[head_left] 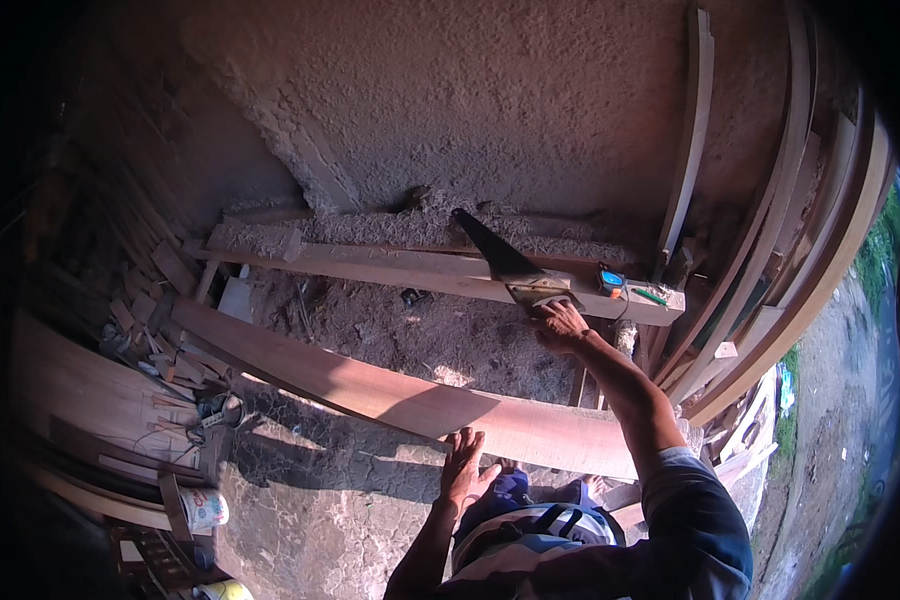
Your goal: The person marks a wooden plank with a pencil, then uses a hand saw to cut the plank. After cutting, the person retrieves another plank from a stack and places it on the workbench.
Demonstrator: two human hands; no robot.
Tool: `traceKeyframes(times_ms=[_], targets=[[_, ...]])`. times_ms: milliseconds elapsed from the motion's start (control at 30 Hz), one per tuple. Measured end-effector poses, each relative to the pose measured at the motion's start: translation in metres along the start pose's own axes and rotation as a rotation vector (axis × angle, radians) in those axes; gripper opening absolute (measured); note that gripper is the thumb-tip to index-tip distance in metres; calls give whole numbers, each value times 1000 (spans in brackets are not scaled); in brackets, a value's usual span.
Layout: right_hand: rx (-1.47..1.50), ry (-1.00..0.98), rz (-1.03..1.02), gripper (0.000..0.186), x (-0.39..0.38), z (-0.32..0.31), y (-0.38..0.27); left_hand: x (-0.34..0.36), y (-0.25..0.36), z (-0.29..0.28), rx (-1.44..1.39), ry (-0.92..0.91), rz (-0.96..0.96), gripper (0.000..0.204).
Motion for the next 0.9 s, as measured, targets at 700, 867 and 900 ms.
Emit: traceKeyframes(times_ms=[700, 867, 900], targets=[[337, 191, 388, 69, -285, 58, -195, 75, 10, -89, 620, -429, 376, 131], [573, 184, 668, 45, -330, 36, -142, 78, -33, -96, 831, -349, 424, 143], [617, 159, 812, 42, -335, 35, -127, 80, -42, -101, 822, -349, 372, 147]])
Point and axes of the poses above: each hand's wrist, its own x-axis towards the middle knuckle, its own z-axis out of the palm, y = z × x, the point moved 6 cm from there along x, towards the middle knuckle, and after that the axes turned 3 degrees about x, right-handed, at the moved point
